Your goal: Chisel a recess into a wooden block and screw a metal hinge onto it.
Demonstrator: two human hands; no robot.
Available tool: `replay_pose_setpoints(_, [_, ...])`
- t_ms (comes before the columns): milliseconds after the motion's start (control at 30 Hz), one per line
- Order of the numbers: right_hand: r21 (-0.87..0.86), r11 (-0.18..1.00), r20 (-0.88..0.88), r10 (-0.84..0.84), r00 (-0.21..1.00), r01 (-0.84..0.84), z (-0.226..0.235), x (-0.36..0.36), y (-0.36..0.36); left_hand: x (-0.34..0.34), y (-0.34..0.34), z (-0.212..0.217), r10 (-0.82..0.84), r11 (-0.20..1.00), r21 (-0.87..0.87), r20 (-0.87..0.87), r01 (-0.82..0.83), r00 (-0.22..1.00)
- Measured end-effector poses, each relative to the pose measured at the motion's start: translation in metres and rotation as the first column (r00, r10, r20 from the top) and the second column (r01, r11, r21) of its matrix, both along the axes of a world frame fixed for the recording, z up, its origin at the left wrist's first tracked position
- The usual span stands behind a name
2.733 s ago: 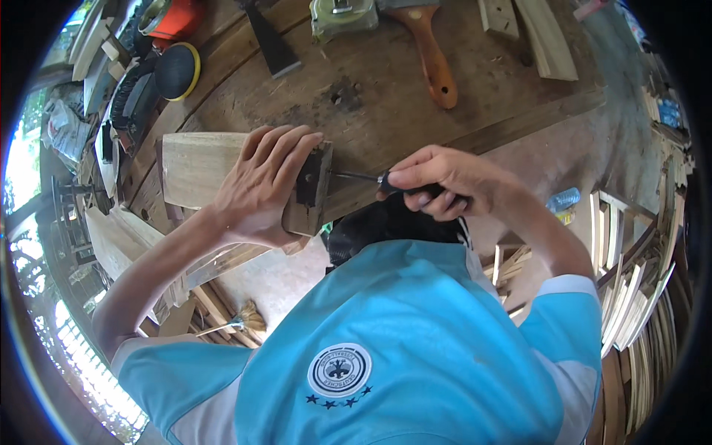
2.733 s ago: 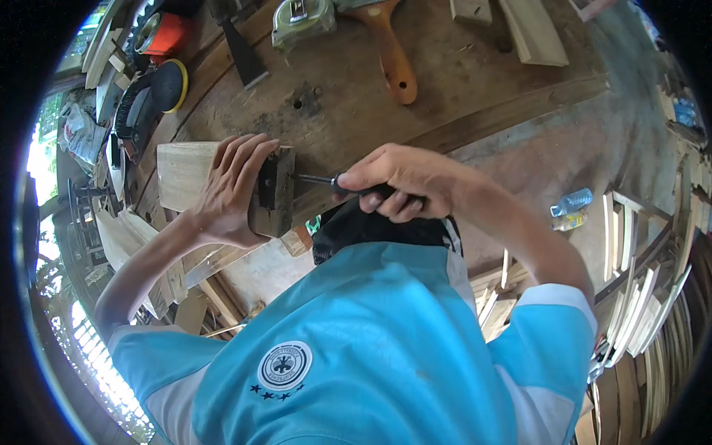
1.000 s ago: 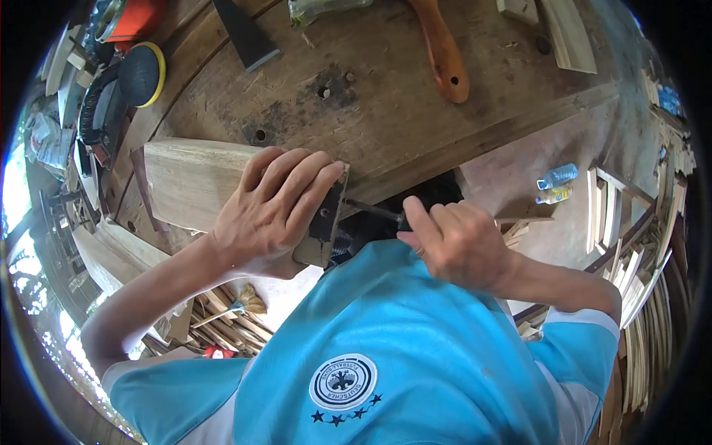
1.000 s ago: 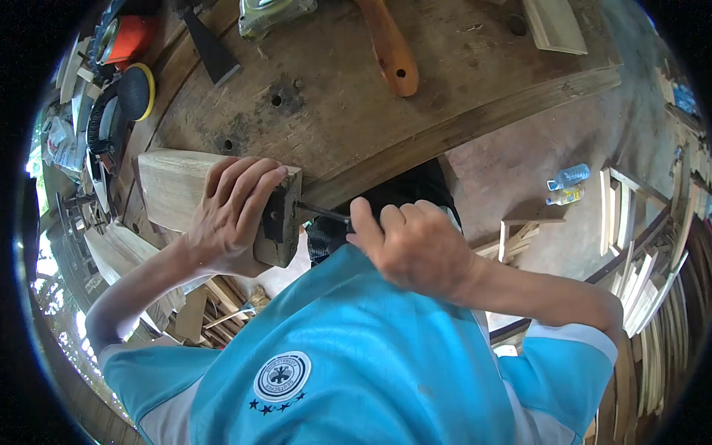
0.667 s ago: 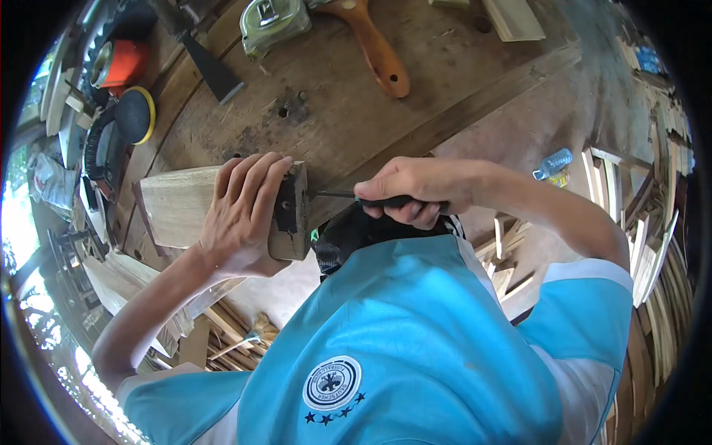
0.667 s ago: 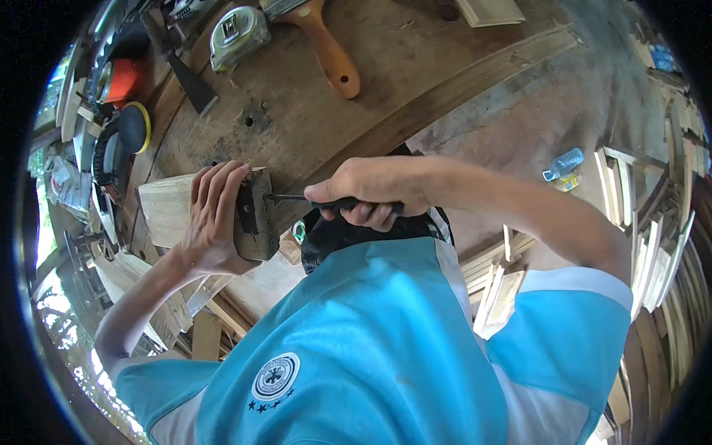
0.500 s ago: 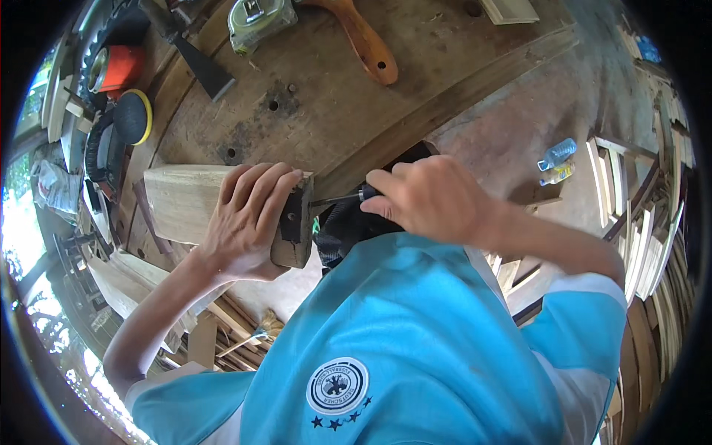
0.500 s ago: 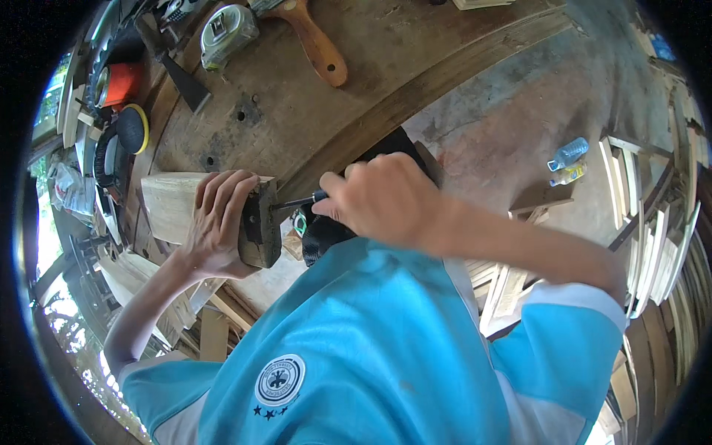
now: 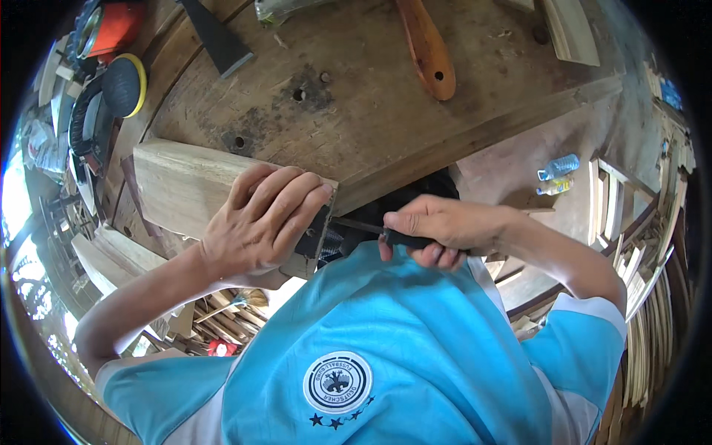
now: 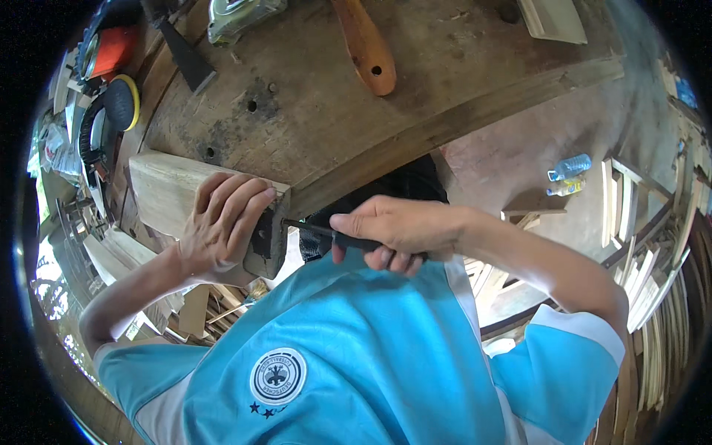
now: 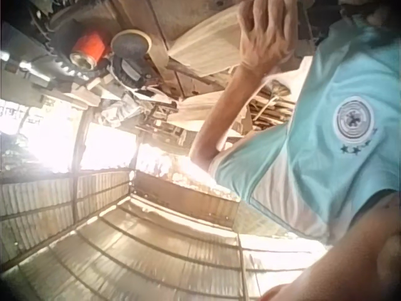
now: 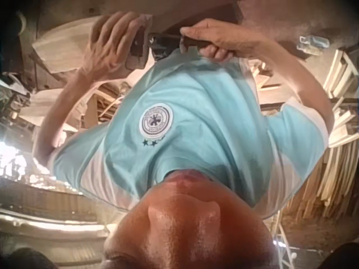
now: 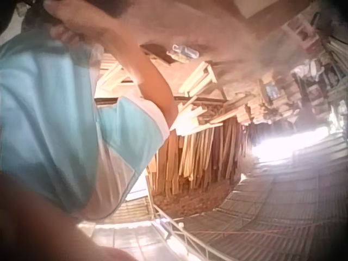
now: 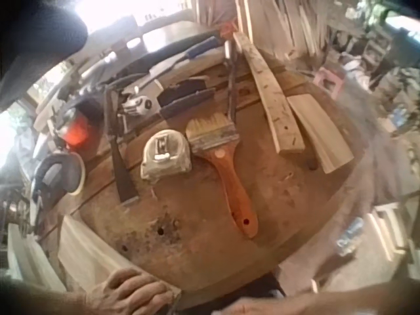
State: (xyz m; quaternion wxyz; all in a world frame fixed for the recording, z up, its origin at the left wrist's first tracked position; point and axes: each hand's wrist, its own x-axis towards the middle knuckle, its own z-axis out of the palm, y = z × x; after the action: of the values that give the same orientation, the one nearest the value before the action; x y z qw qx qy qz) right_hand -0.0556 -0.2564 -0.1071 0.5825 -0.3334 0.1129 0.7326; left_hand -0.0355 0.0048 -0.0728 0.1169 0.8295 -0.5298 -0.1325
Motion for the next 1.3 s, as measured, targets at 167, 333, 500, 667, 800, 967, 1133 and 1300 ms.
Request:
replay_pose_setpoints(167, [-0.006,0.966,0.540,-0.213,0.814,0.257,-0.009,-0.031,0.006,0.000,-0.004,0.004,0.055,0.998,-0.011,-0.067,-0.056,0.996])
replay_pose_setpoints(333, [-0.448,0.763,0.695,0.625,-0.355,0.467,0.029,-0.049,0.028,0.001,-0.004,0.000,0.087,0.996,-0.027,-0.045,-0.088,0.995])
replay_pose_setpoints(500, [-0.417,0.826,0.860,0.493,-0.128,0.380,0.034,-0.052,0.032,0.003,-0.002,-0.001,0.058,0.998,-0.028,0.021,-0.058,0.998])
replay_pose_setpoints(667, [-0.119,0.954,0.896,-0.017,0.445,0.275,0.005,-0.033,0.021,0.004,0.000,-0.001,0.073,0.997,-0.030,0.025,-0.072,0.997])
replay_pose_setpoints(800, [0.013,0.993,-0.056,-0.114,0.992,0.115,0.001,0.002,0.006,0.006,-0.003,0.005,0.070,0.997,-0.013,-0.064,-0.071,0.995])
replay_pose_setpoints(967, [-0.030,0.998,-0.153,-0.059,0.986,0.055,0.010,0.004,0.012,0.001,-0.001,0.003,0.100,0.995,0.015,-0.036,-0.099,0.994])
replay_pose_setpoints(1133, [-0.211,0.929,0.975,0.221,-0.001,0.306,0.009,-0.048,0.021,0.000,-0.004,0.004,0.124,0.992,-0.012,-0.045,-0.125,0.991])
replay_pose_setpoints(1300, [-0.464,0.827,0.784,0.550,-0.288,0.317,0.035,-0.051,0.031,0.006,-0.007,0.003,0.112,0.993,-0.015,-0.069,-0.113,0.991])
